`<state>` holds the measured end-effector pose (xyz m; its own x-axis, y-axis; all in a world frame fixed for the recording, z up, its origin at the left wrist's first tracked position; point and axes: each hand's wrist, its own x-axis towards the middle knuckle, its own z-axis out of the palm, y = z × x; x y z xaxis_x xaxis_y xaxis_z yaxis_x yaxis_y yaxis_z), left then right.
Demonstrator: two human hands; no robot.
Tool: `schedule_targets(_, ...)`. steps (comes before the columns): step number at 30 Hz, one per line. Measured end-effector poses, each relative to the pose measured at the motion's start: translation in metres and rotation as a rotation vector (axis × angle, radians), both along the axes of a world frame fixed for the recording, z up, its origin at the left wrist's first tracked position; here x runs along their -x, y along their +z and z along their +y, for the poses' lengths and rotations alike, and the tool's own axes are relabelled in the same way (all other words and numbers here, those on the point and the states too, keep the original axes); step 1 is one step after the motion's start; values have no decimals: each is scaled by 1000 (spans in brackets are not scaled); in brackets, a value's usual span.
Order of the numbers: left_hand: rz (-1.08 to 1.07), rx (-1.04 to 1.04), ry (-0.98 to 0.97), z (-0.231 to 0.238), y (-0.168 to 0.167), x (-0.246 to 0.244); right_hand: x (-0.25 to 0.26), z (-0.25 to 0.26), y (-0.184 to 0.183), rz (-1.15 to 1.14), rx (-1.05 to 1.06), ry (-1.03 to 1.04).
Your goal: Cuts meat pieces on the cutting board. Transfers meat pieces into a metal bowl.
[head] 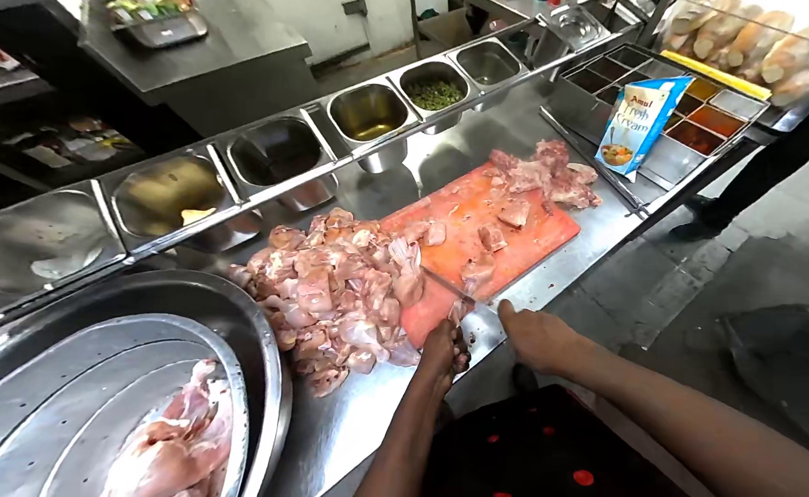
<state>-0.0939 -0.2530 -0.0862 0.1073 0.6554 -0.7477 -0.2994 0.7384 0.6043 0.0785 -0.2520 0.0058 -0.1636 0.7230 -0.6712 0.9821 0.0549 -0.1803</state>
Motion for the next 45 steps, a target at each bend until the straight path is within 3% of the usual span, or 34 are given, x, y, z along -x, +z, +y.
schedule_targets(6, -129, 90, 96, 3, -2, 2, -27, -9, 24, -65, 185, -2)
schedule_targets(10, -225, 120, 75, 3, -5, 2, 6, 17, -11, 20, 74, -36)
schedule_targets(14, -392, 161, 71, -4, -11, 9, 36, 37, -17, 28, -28, -17)
schedule_targets(17, -368, 115, -32, -15, -6, 13, 33, 37, -20, 45, -69, -25)
schedule_targets(20, -132, -122, -249, -24, 8, 22, 21, 45, -19, 159, -54, -52)
schedule_targets(23, 597, -428, -621, 0, 33, 34, -11, 46, -17, 367, -81, -152)
schedule_targets(25, 1022, -439, -801, 24, 56, 33, -36, 37, -11, 487, -100, -283)
schedule_targets(28, 1375, -387, -845, 55, 85, 23, -75, 19, -10, 645, -116, -530)
schedule_targets(33, 1453, -496, -662, 90, 101, 25, -138, -12, -44, 789, -222, -755)
schedule_targets(38, 1096, -678, -459, 138, 72, -5, -174, -35, -69, 893, -230, -918)
schedule_targets(41, 1278, -618, -551, 155, 60, -46, -188, -42, -80, 896, -236, -959)
schedule_targets(45, 1464, -613, -792, 137, 44, -85, -204, -49, -92, 876, -248, -982)
